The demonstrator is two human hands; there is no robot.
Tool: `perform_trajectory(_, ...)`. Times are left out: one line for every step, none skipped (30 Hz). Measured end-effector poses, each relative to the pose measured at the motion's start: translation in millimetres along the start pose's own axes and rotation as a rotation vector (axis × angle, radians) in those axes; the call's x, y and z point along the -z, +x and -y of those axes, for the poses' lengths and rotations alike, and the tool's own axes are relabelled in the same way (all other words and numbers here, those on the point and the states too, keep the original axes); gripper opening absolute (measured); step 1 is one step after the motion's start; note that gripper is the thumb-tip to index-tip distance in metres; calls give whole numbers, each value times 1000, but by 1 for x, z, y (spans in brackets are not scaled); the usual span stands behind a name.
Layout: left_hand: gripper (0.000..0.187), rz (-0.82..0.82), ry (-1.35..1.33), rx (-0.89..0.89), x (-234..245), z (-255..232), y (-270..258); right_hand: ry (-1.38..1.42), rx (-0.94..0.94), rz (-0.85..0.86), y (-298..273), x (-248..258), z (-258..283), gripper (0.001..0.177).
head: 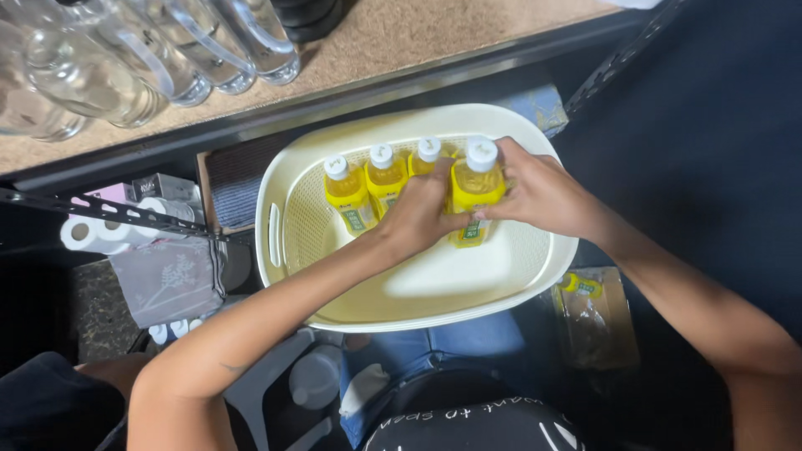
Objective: The person transfers bottles from a shelf into a white plastic basket, arranging them in rows, and then moves the basket from one location to another.
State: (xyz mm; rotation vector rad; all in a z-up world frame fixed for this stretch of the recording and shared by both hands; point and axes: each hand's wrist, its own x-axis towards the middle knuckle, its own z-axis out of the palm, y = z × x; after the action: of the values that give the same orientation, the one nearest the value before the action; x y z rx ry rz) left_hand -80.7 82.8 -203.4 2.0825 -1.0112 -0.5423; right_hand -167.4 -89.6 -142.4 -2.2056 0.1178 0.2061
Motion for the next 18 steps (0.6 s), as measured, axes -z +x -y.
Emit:
perform_trajectory(77,5,-4,5,-6,6,1,3,-6,4,1,0,-1,68)
perform_trajectory(74,31,-15,24,-12,11,2,-84,-34,32,3,0,-3,68)
perform_trajectory(71,57,-26,44,-18,16,3,-171,-62,60,4,1,-4,68)
perform_trajectory(71,63,-30,49,-20,16,2,-167,-69,65,5,-1,-4,68)
perform_trajectory(69,76,-33,49,-23,16,1,-212,-92,89,7,-2,-3,66)
perform_trajectory(66,86,-37,50,-25,15,0,-258,-113,114,9,-3,-2,63)
perform_trajectory(66,90,-40,54,-28,18,0,-255,-117,119,10,-4,-3,63)
perform_trajectory(65,101,-54,70,-30,20,-1,-289,-127,151,11,-5,-4,62)
perform_trajectory(63,113,-67,86,-33,22,-1,-323,-136,184,12,-6,-5,62)
perform_trajectory(63,115,-68,88,-35,22,-1,-322,-137,186,13,-7,-4,62)
perform_trajectory(61,110,-83,85,-36,22,-1,-337,-139,201,14,-8,-3,61)
perform_trajectory(58,105,-97,81,-37,22,-1,-353,-141,214,15,-8,-2,60)
perform_trajectory(58,106,-97,83,-37,21,0,-351,-142,215,15,-7,0,60)
perform_trajectory(58,116,-102,82,-36,20,1,-362,-163,218,16,-6,1,60)
perform_trajectory(57,126,-107,81,-36,20,2,-372,-185,220,16,-5,3,60)
perform_trajectory(57,126,-107,82,-38,22,5,-371,-185,221,16,-4,6,60)
perform_trajectory(57,129,-103,87,-40,23,7,-368,-199,223,16,-3,10,60)
perform_trajectory(57,129,-99,93,-41,26,9,-365,-210,226,16,-1,14,60)
